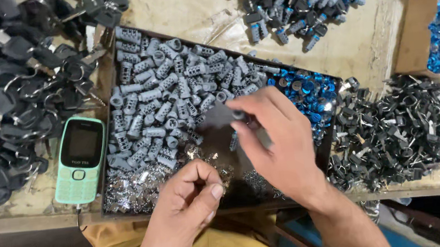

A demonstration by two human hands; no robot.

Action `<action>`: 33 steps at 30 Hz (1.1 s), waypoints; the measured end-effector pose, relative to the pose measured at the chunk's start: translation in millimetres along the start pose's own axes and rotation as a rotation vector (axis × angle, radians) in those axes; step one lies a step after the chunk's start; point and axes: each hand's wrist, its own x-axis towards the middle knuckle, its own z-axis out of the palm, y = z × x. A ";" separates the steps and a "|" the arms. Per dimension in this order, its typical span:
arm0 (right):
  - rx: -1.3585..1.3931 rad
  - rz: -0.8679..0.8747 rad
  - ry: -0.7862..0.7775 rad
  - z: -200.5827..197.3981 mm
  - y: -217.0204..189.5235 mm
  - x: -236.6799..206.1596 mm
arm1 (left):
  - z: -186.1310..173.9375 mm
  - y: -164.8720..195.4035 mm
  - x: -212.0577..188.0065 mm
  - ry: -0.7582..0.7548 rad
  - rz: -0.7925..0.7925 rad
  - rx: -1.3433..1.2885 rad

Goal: The person sits at a workbench and assembles padlock cylinders by hand, picking small metal pins and springs from a tray and inserting them into gray lock plugs one at a time, then placing finished plugs back into the tray with the blue caps.

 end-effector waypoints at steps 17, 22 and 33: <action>0.680 0.350 0.187 20.6 1.2 -134.0 | 9.8 -29.0 -1.6 -0.089 -0.074 0.045; 0.637 0.286 0.202 18.5 0.6 -135.3 | 17.5 -31.3 -3.7 -0.057 -0.015 0.170; 0.379 0.148 0.159 2.4 -7.7 -128.0 | 26.1 -39.2 -10.4 0.029 0.072 0.318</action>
